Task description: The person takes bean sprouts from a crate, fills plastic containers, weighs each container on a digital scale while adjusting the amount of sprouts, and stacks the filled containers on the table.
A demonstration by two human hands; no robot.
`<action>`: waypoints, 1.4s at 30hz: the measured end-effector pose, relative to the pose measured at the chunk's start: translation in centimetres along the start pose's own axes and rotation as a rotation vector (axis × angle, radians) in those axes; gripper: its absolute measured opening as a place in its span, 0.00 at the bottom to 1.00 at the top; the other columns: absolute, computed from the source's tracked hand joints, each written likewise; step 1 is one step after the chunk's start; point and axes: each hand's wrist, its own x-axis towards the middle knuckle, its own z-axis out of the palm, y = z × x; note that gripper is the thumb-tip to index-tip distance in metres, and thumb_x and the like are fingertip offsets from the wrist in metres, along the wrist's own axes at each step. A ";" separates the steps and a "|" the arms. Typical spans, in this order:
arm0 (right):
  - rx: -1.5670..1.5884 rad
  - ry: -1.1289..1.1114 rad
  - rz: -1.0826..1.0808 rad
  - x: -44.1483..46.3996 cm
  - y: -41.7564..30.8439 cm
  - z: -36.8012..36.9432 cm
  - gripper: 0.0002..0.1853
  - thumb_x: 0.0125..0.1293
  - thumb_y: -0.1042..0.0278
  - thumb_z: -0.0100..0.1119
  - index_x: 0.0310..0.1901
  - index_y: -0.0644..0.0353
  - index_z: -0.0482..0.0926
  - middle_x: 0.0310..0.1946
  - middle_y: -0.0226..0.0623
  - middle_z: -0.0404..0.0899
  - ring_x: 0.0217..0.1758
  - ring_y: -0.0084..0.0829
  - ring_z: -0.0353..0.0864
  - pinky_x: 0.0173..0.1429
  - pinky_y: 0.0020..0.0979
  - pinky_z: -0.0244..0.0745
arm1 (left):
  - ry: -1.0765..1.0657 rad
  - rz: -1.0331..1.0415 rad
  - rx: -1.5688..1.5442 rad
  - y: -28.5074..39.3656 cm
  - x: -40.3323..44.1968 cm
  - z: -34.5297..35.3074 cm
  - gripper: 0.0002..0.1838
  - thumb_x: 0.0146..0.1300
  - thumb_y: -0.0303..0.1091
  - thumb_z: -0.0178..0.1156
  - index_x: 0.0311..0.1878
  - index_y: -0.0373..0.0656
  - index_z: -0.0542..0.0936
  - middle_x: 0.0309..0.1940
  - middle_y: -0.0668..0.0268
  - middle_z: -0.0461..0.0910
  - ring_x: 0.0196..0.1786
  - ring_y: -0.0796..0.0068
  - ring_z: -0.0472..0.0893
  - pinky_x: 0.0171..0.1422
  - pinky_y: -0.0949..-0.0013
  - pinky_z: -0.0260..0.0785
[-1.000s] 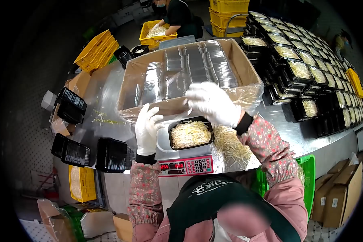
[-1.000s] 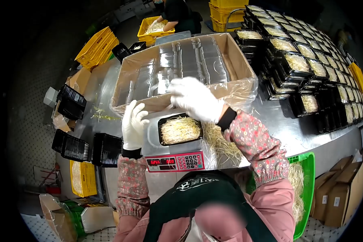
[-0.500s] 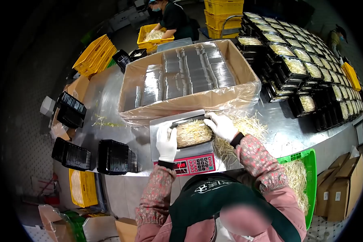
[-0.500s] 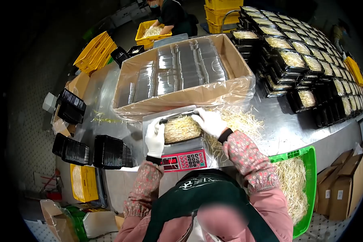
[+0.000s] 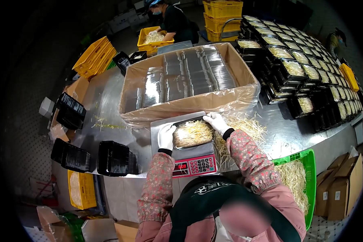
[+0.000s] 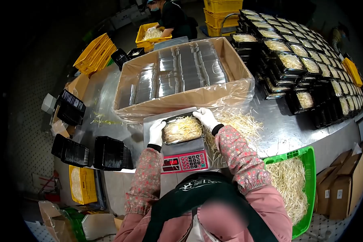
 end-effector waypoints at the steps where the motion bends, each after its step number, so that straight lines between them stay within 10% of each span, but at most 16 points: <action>1: -0.054 0.025 -0.021 -0.3 -0.4 0.2 0.10 0.70 0.66 0.64 0.41 0.66 0.81 0.35 0.29 0.83 0.37 0.19 0.77 0.45 0.26 0.75 | 0.072 0.033 0.057 0.1 -0.2 0.5 0.09 0.63 0.28 0.65 0.43 0.32 0.85 0.45 0.61 0.85 0.51 0.68 0.81 0.61 0.68 0.70; 6: -0.257 0.040 -0.198 -0.7 0.7 -1.5 0.20 0.71 0.49 0.63 0.44 0.63 0.77 0.32 0.28 0.80 0.33 0.18 0.75 0.40 0.25 0.74 | 0.058 0.011 -0.110 2.8 -2.5 0.7 0.13 0.65 0.29 0.67 0.51 0.33 0.82 0.47 0.65 0.84 0.50 0.74 0.82 0.58 0.71 0.73; 8: -0.300 -0.076 0.182 -5.9 -5.4 -2.2 0.23 0.67 0.45 0.68 0.41 0.58 0.72 0.29 0.29 0.78 0.25 0.17 0.75 0.27 0.23 0.73 | 0.066 -0.393 -0.125 7.5 -6.6 0.6 0.18 0.70 0.35 0.64 0.57 0.36 0.76 0.48 0.62 0.82 0.48 0.74 0.84 0.47 0.65 0.82; 13: 0.357 -0.198 0.392 -9.9 -2.8 -1.7 0.14 0.66 0.76 0.66 0.39 0.55 0.66 0.25 0.35 0.80 0.19 0.28 0.83 0.17 0.28 0.78 | 0.006 -0.543 -0.467 7.4 -10.7 0.8 0.08 0.66 0.26 0.63 0.47 0.43 0.78 0.42 0.63 0.83 0.41 0.67 0.84 0.49 0.61 0.82; 23: 0.415 -0.141 0.285 -10.3 -1.9 -0.4 0.13 0.66 0.75 0.67 0.42 0.55 0.69 0.23 0.36 0.82 0.18 0.26 0.81 0.17 0.27 0.77 | 0.212 -0.385 -0.415 6.9 -10.5 2.4 0.12 0.62 0.24 0.64 0.46 0.42 0.74 0.37 0.62 0.79 0.35 0.67 0.83 0.42 0.60 0.84; 28: 0.342 -0.154 0.216 -10.3 -3.2 -7.9 0.13 0.66 0.76 0.65 0.50 0.59 0.75 0.25 0.34 0.80 0.19 0.23 0.77 0.22 0.25 0.75 | 0.197 -0.405 -0.401 7.9 -11.6 2.1 0.14 0.67 0.32 0.65 0.49 0.36 0.74 0.41 0.61 0.76 0.38 0.67 0.83 0.41 0.60 0.85; 31: -0.496 0.016 0.254 -9.3 -4.2 -10.5 0.17 0.64 0.67 0.68 0.52 0.60 0.77 0.28 0.37 0.83 0.25 0.31 0.82 0.29 0.33 0.79 | 0.105 -0.562 -0.416 7.6 -13.0 1.8 0.16 0.71 0.42 0.63 0.47 0.37 0.74 0.35 0.63 0.77 0.37 0.67 0.84 0.39 0.61 0.84; 33: -1.369 0.142 -0.443 -9.2 -7.1 -8.9 0.20 0.67 0.57 0.64 0.56 0.60 0.78 0.40 0.44 0.86 0.42 0.44 0.86 0.47 0.41 0.81 | -0.062 -0.632 -0.394 8.6 -14.0 3.7 0.23 0.73 0.52 0.57 0.47 0.36 0.75 0.33 0.63 0.78 0.37 0.65 0.85 0.39 0.61 0.84; 38: -1.189 0.020 -0.688 -3.9 -9.0 6.7 0.34 0.71 0.40 0.50 0.66 0.60 0.71 0.68 0.47 0.71 0.74 0.46 0.64 0.75 0.59 0.54 | -0.170 -0.738 -0.511 7.3 -12.2 7.9 0.31 0.76 0.60 0.48 0.52 0.34 0.76 0.37 0.57 0.83 0.42 0.58 0.87 0.44 0.54 0.84; 42: -1.368 -0.149 -0.585 -2.2 -4.9 11.8 0.40 0.74 0.35 0.42 0.75 0.60 0.59 0.75 0.50 0.60 0.77 0.50 0.60 0.77 0.61 0.49 | 0.011 -0.598 -0.530 6.0 -12.0 9.0 0.18 0.77 0.45 0.47 0.38 0.39 0.75 0.31 0.63 0.81 0.33 0.65 0.85 0.40 0.57 0.84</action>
